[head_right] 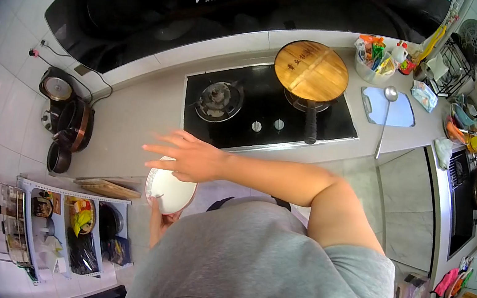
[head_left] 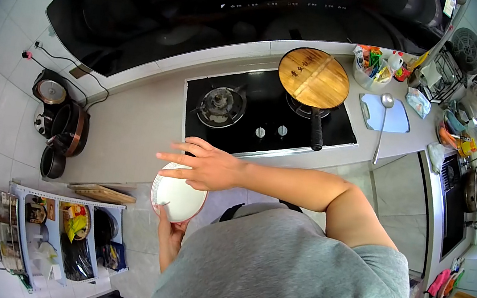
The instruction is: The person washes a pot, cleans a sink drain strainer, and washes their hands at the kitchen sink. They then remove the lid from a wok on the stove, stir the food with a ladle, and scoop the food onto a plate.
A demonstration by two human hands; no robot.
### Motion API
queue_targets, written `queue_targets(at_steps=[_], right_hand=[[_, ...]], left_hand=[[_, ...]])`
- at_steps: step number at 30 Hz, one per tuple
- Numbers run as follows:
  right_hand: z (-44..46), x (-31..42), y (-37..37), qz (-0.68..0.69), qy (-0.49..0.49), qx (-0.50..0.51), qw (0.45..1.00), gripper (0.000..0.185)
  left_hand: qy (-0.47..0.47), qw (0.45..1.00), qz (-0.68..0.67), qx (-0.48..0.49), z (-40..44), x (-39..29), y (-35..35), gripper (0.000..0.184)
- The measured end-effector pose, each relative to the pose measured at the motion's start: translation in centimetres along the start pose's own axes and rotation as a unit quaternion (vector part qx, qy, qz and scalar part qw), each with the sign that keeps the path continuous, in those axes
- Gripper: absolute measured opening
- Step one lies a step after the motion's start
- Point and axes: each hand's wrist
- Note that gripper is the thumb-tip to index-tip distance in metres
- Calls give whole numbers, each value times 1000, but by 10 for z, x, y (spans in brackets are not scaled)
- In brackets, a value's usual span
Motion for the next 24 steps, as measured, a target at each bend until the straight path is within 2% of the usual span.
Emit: queue_targets(at_steps=[1, 3, 4, 7, 11, 13, 17, 20, 24], right_hand=[[-6, -1, -5, 1, -1, 0, 1000, 58], [-16, -6, -14, 12, -34, 41, 999, 57], [-22, -7, -16, 13, -35, 41, 998, 57], [-33, -10, -15, 41, -82, 28, 995, 58], [-39, -14, -12, 36, -111, -9, 993, 60], [-42, -15, -11, -1, -132, -12, 991, 47], [-46, -16, -3, 21, -154, -14, 988, 52], [-51, -22, -3, -18, -166, -41, 985, 51], [-56, -24, 3, -26, -197, -26, 980, 54]], left_hand=[[1, 1000, 0, -1, -5, -1, -15, 58], [-16, 996, 28, -89, -13, -2, -40, 59], [-15, 996, 28, -89, -9, -1, -32, 59], [29, 998, 46, -7, 7, 1, -12, 58], [41, 998, 37, -9, 16, 5, -8, 53], [43, 998, 36, 5, 14, 4, -15, 53], [39, 999, 37, -5, 10, 3, -28, 54], [52, 998, 31, -13, 12, 3, -29, 54], [62, 998, 21, -6, 14, 4, -25, 55]])
Point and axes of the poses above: each hand's wrist, its own z-axis towards the middle knuckle, its own y-axis out of the back of the hand, x = y × z, and after that the axes turned 3 degrees about -y, right-handed
